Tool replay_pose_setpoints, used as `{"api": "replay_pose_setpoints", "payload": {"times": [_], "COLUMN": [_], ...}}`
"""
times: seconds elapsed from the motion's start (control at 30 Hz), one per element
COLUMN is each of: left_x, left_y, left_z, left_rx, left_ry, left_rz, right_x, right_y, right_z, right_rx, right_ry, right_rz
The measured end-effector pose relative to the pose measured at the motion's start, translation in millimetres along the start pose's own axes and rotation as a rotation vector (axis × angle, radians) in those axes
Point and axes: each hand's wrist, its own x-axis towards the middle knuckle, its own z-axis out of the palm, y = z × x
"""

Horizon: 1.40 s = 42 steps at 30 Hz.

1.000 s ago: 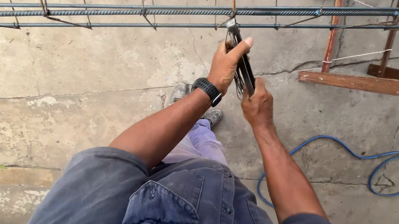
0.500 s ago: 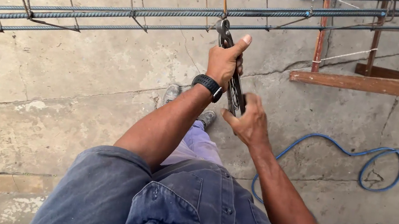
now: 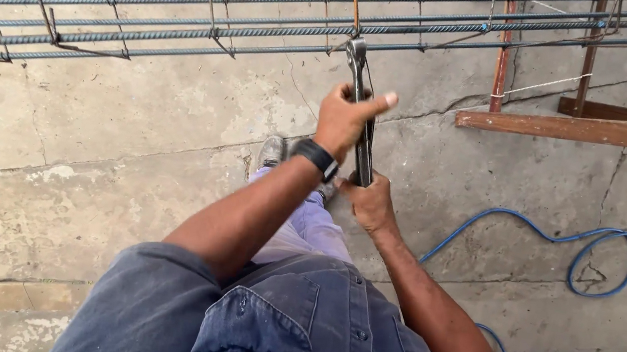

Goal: The person uses a rebar tying tool to twist wire ties around the intersections of a steel rebar grid. They repeatedly hook the wire, rotate the tool to tighten the connection, and move along the structure to secure multiple points.

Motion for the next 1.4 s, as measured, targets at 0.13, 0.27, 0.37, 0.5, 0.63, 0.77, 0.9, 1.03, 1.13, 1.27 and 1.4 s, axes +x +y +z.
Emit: {"api": "replay_pose_setpoints", "payload": {"times": [0.13, 0.27, 0.37, 0.5, 0.63, 0.77, 0.9, 1.03, 1.13, 1.27, 1.4], "left_x": [-7.5, -1.4, -7.8, -7.5, -12.1, -9.0, -31.6, -29.8, -11.0, -24.3, -12.0], "left_y": [-23.3, -29.0, -23.3, -22.3, -17.8, -21.9, 2.7, -7.9, -18.1, -16.0, -25.1], "left_z": [18.1, 9.7, -8.0, -23.8, -27.6, -16.2, -6.0, 10.8, 18.3, -5.3, -23.4], "left_rx": [0.099, -0.056, -0.345, -0.584, -0.685, -0.637, -0.368, -0.184, -0.171, -0.695, -1.003], "left_ry": [0.169, 0.057, -0.182, -0.466, -0.594, -0.444, -0.004, 0.082, 0.197, -0.310, -0.878], "left_rz": [-0.037, -0.028, -0.090, -0.168, -0.173, -0.131, -0.003, 0.045, 0.010, -0.162, -0.258], "right_x": [26.0, -12.2, -32.6, -35.2, -29.1, -34.8, -25.4, -21.5, -34.8, -67.4, -55.8], "right_y": [52.1, -7.9, -40.8, -30.4, -16.4, -37.9, -32.4, -40.4, -67.9, -82.8, -52.1], "right_z": [4.5, 3.0, 5.2, 16.2, 21.0, 18.3, 4.4, -0.6, 2.7, 2.8, 5.3], "right_rx": [-0.004, 0.073, 0.514, 0.876, 0.874, 0.639, 0.314, 0.131, -0.226, 0.174, 0.731], "right_ry": [0.080, -0.062, -0.292, -0.560, -0.568, -0.406, -0.284, -0.064, 0.082, -0.137, -0.469], "right_rz": [-0.226, -0.023, 0.096, 0.236, 0.292, 0.330, 0.209, 0.061, 0.042, 0.156, 0.391]}}
